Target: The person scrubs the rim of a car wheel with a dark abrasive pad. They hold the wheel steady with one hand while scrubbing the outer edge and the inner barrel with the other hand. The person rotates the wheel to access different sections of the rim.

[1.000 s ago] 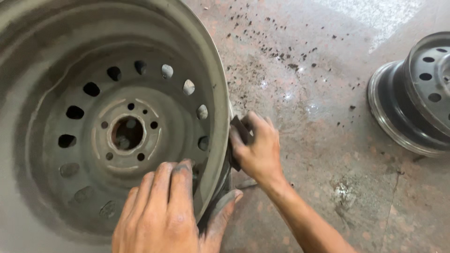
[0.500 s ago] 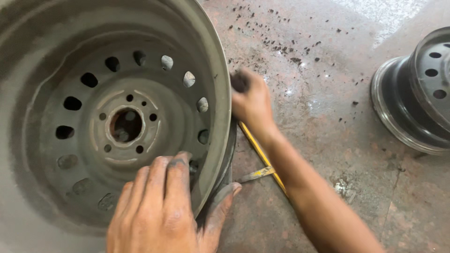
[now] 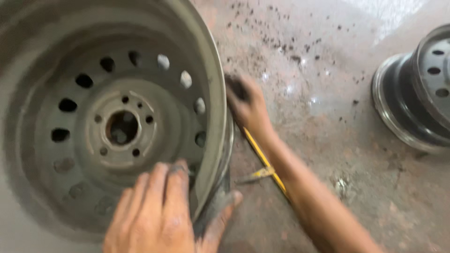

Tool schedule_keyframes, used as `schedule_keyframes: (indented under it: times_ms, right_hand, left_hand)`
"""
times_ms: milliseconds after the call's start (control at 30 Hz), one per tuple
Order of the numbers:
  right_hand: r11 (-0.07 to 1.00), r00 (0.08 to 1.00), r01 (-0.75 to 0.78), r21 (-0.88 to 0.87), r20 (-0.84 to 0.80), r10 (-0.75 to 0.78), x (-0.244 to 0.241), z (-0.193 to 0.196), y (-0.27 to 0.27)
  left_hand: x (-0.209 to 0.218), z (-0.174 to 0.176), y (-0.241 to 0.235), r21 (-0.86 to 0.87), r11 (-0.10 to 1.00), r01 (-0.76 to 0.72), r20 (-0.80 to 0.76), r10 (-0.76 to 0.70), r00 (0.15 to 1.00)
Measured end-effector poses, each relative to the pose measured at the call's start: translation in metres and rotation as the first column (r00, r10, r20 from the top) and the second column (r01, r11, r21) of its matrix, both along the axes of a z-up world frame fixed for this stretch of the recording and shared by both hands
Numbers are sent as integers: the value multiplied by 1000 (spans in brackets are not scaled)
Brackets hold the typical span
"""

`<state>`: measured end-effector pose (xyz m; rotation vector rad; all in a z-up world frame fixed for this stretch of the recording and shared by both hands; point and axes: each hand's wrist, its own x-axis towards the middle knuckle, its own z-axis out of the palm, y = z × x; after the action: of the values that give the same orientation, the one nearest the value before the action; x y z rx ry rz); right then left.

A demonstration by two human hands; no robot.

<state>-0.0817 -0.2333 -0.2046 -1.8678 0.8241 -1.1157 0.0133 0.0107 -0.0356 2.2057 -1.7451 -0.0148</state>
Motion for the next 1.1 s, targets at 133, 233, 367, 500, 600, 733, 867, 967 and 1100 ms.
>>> schedule_keyframes:
  times_ms: [133,233,367,500,600,733,867,967,1100]
  right_hand:
    - [996,993,-27,86,115,17,-23,-13,46]
    - [978,974,-202,47,114,195,8,-6,-27]
    - [953,957,-267,140,155,245,26,5,-44]
    - [986,986,-88,143,156,65,-22,-3,40]
    - [998,998,-5,56,59,1,-8,0,24]
    - [991,998,-20,-131,-55,13,11,23,-13]
    - [938,952,296,-181,-24,-305,-23,31,114]
    - [922,906,385,-43,-170,-386,-12,42,104]
    - [890,948,319,325,-101,-303,-6,60,85]
  left_hand:
    - [4,-11,-2,84,996,36,72,-42,997]
    - [1,-17,-1,78,997,19,69,-25,997]
    - [1,-14,0,61,998,24,46,-27,999]
    - [5,-15,-1,104,993,63,111,-74,991]
    - [3,-16,-3,80,996,50,84,-57,995]
    - [-3,-4,-5,28,999,15,52,-16,999]
    - [-3,7,-11,101,994,30,26,-33,999]
    - [-1,10,-6,59,997,52,25,-53,998]
    - [-5,16,-7,15,999,37,-4,-37,999]
